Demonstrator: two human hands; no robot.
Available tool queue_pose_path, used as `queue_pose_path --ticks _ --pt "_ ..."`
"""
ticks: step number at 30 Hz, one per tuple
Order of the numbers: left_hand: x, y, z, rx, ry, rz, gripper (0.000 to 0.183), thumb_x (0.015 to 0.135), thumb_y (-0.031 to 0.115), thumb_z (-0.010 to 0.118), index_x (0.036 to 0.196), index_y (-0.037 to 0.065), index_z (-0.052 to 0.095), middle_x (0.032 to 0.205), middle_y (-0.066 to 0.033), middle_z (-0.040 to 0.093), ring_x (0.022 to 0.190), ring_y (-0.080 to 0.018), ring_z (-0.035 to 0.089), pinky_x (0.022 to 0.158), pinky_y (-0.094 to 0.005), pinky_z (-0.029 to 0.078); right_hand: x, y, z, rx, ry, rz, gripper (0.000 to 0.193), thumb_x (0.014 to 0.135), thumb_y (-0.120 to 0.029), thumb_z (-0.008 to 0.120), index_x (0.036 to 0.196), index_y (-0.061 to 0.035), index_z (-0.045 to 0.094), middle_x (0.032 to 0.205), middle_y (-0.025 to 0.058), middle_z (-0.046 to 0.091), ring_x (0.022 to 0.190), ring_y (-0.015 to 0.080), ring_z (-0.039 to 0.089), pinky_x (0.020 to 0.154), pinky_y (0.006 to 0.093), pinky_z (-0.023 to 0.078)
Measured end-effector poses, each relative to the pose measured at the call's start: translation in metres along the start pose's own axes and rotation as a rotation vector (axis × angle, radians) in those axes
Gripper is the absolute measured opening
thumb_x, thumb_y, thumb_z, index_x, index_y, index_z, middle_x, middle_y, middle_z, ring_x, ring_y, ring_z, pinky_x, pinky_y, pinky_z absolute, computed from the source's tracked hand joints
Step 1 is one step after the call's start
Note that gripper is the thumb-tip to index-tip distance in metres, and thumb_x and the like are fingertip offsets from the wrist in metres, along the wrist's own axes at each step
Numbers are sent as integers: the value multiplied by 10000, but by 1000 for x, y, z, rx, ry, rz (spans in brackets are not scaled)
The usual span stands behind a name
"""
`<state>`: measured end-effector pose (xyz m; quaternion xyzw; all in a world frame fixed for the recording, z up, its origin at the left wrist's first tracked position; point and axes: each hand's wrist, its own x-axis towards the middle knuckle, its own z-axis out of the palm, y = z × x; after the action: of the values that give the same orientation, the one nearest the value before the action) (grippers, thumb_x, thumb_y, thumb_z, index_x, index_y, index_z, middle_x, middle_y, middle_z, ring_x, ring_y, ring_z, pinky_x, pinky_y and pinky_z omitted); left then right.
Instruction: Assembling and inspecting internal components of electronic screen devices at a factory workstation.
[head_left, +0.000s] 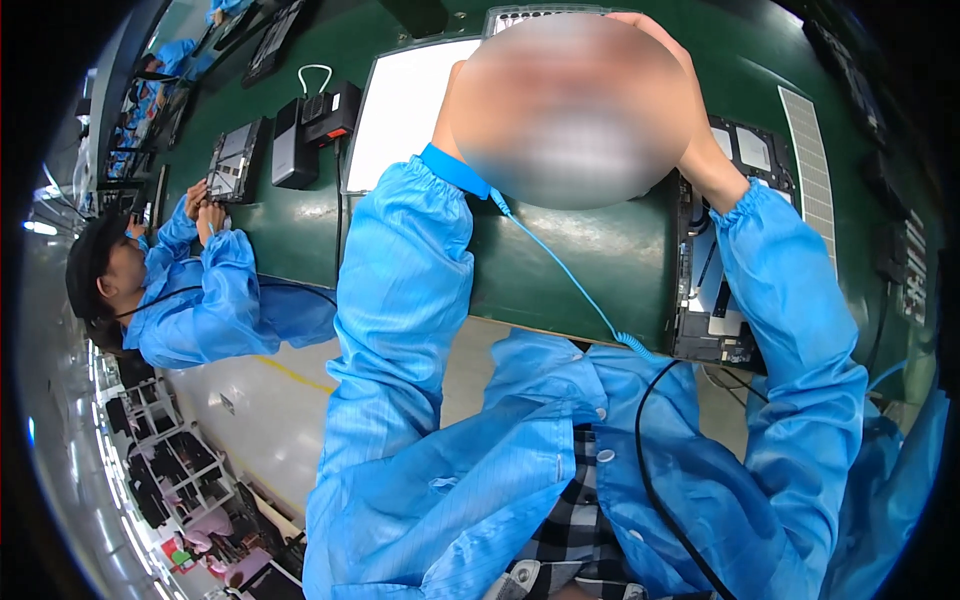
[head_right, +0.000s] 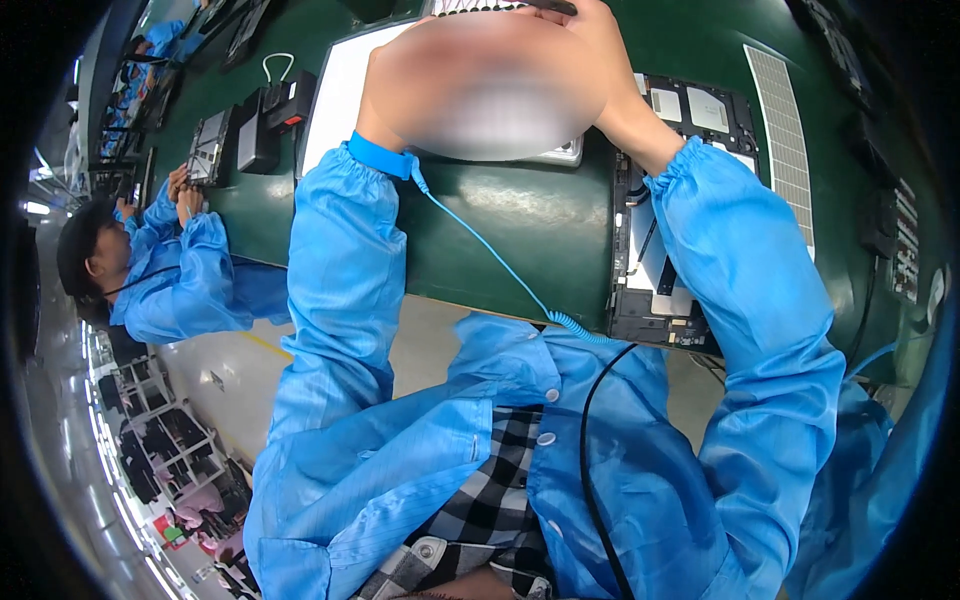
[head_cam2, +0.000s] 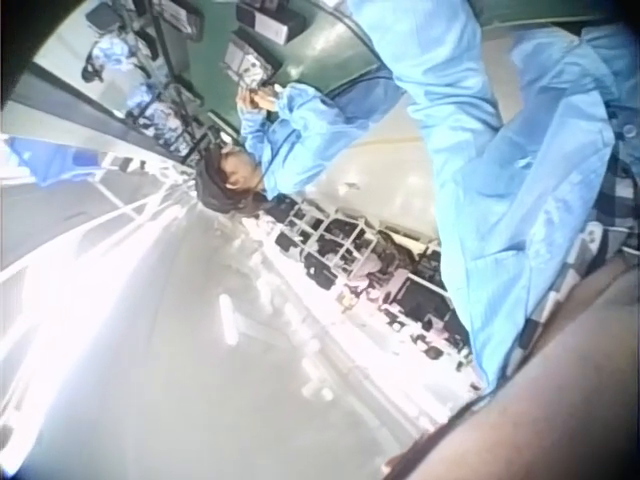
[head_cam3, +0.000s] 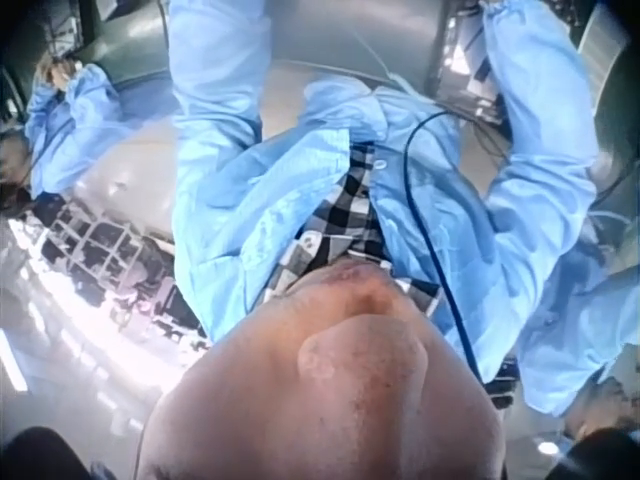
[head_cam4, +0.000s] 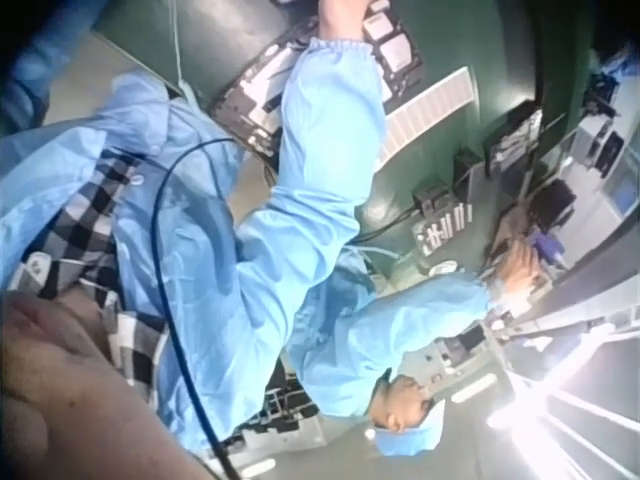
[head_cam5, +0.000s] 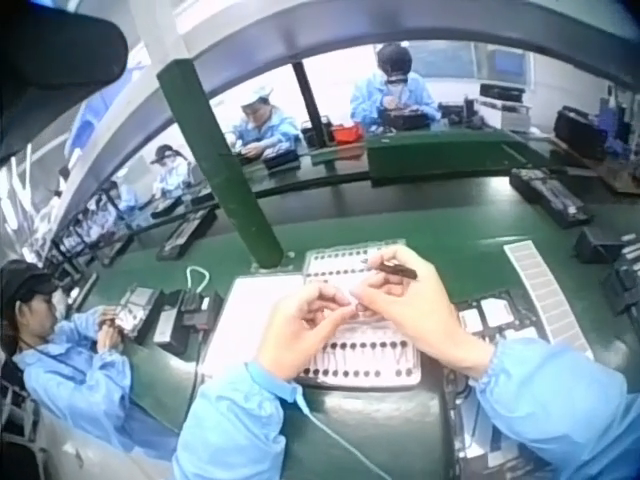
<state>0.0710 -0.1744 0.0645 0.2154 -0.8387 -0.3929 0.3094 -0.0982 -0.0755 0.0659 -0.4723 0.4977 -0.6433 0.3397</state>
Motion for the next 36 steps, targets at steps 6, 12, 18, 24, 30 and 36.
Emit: queue_pose_path --ticks 6,12,18,24,30,36 --pt "2 -1 -2 152 38 142 161 818 122 796 931 62 698 860 12 706 688 -63 615 610 -200 490 0 -8 -2 131 -49 3 278 882 20 681 1120 6 537 904 72 674 825 106 664 708 226 549" --pt "2 -3 -3 118 35 157 166 796 99 805 923 69 702 842 24 695 666 -57 592 609 -200 478 2 -13 -4 77 -79 64 249 888 19 668 1107 10 549 900 68 674 831 115 666 708 229 552" --pt "2 -3 -1 78 11 113 125 812 71 781 900 59 693 825 28 677 671 -56 569 596 -210 462 5 -4 -7 125 -89 116 244 886 12 675 1097 10 553 924 73 665 847 122 666 719 234 552" --pt "-1 -3 -2 215 -20 49 110 827 117 761 912 72 708 739 -19 664 600 -97 564 569 -246 463 11 11 -15 -47 -18 14 324 891 -80 707 1169 -16 555 973 100 689 889 145 700 764 236 566" --pt "5 13 7 219 88 67 147 828 76 768 965 40 729 786 -8 710 571 -25 489 517 -195 395 7 3 -22 -152 -28 -11 294 883 -80 712 1129 -20 561 945 98 685 882 149 701 739 241 565" --pt "25 40 10 48 160 176 203 818 81 793 1004 20 741 913 -27 740 605 5 452 523 -153 347 2 -44 -29 -32 -56 -215 241 887 -2 683 1088 5 551 969 80 649 874 132 665 743 248 556"
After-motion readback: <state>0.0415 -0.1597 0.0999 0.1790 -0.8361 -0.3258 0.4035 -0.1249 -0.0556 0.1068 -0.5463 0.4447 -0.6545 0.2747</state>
